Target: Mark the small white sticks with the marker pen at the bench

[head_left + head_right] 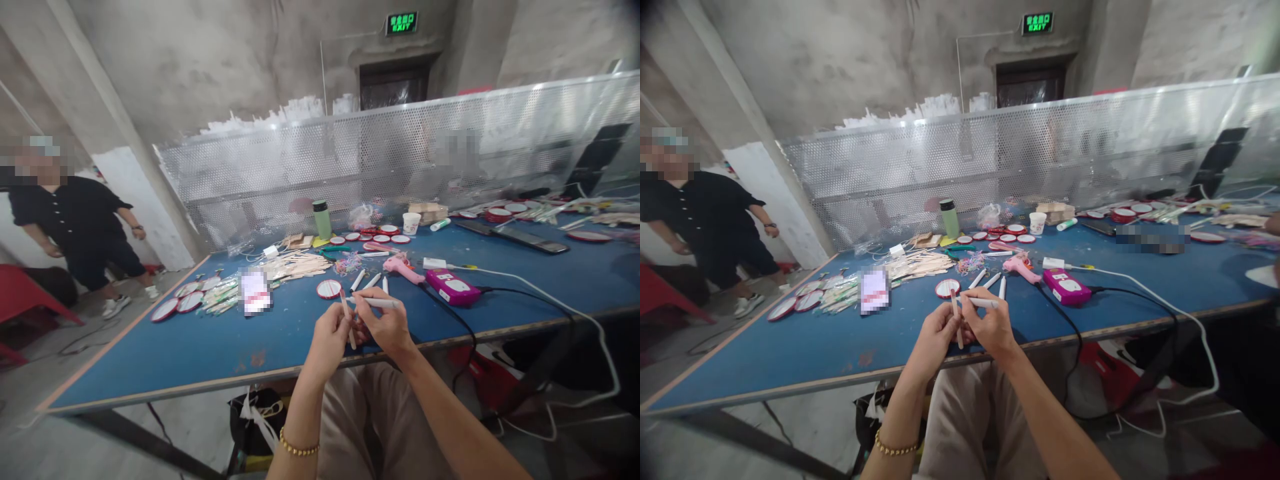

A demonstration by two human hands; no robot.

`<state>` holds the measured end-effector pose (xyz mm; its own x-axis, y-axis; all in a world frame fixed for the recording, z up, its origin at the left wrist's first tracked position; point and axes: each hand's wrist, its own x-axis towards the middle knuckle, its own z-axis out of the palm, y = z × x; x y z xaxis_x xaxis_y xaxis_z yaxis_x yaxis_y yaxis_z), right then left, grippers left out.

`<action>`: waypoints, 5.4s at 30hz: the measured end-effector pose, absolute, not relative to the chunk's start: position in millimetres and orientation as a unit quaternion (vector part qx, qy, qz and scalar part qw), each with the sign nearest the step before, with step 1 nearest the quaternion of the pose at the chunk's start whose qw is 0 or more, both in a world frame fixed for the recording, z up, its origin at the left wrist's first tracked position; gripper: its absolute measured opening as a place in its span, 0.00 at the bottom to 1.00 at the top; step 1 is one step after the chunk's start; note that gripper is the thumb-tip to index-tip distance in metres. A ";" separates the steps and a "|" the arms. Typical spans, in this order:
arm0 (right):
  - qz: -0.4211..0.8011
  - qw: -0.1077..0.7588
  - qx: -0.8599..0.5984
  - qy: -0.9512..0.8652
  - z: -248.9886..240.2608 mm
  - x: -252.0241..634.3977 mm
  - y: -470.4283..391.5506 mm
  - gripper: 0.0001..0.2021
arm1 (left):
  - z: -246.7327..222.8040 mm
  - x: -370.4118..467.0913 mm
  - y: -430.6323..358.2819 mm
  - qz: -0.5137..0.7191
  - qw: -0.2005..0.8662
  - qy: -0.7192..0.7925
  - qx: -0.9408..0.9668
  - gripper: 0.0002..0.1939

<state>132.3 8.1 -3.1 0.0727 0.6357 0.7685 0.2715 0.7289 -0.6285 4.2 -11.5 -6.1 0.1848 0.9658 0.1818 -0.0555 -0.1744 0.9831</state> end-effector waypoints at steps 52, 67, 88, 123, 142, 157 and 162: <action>0.148 0.644 -0.347 -0.665 -1.3 132.9 7.8 0.08 | -8.9 4.3 -9.3 0.495 0.499 0.402 0.587 0.19; 0.141 0.630 -0.345 -0.681 -0.3 133.3 7.8 0.08 | -8.7 4.4 -8.9 0.493 0.466 0.414 0.607 0.19; 0.138 0.632 -0.342 -0.682 -0.7 133.3 8.0 0.08 | -8.6 4.2 -9.0 0.495 0.467 0.410 0.608 0.18; 0.130 0.647 -0.336 -0.671 -1.6 133.2 8.4 0.07 | -7.5 5.8 -10.2 0.501 0.497 0.396 0.587 0.19; 0.129 0.641 -0.351 -0.670 -2.1 133.9 8.2 0.09 | -6.9 5.9 -10.7 0.503 0.507 0.398 0.576 0.18; 0.124 0.646 -0.350 -0.667 -2.8 134.1 8.7 0.09 | -4.4 5.2 -11.1 0.495 0.520 0.394 0.574 0.18; 0.123 0.643 -0.347 -0.672 -2.2 134.1 8.3 0.09 | -4.9 5.6 -10.8 0.499 0.516 0.393 0.574 0.18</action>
<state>134.1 8.3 -2.2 0.0670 0.6245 0.7781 0.3080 0.7288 -0.6115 5.6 -10.8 -4.9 0.1917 0.9669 0.1681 -0.0634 -0.1587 0.9853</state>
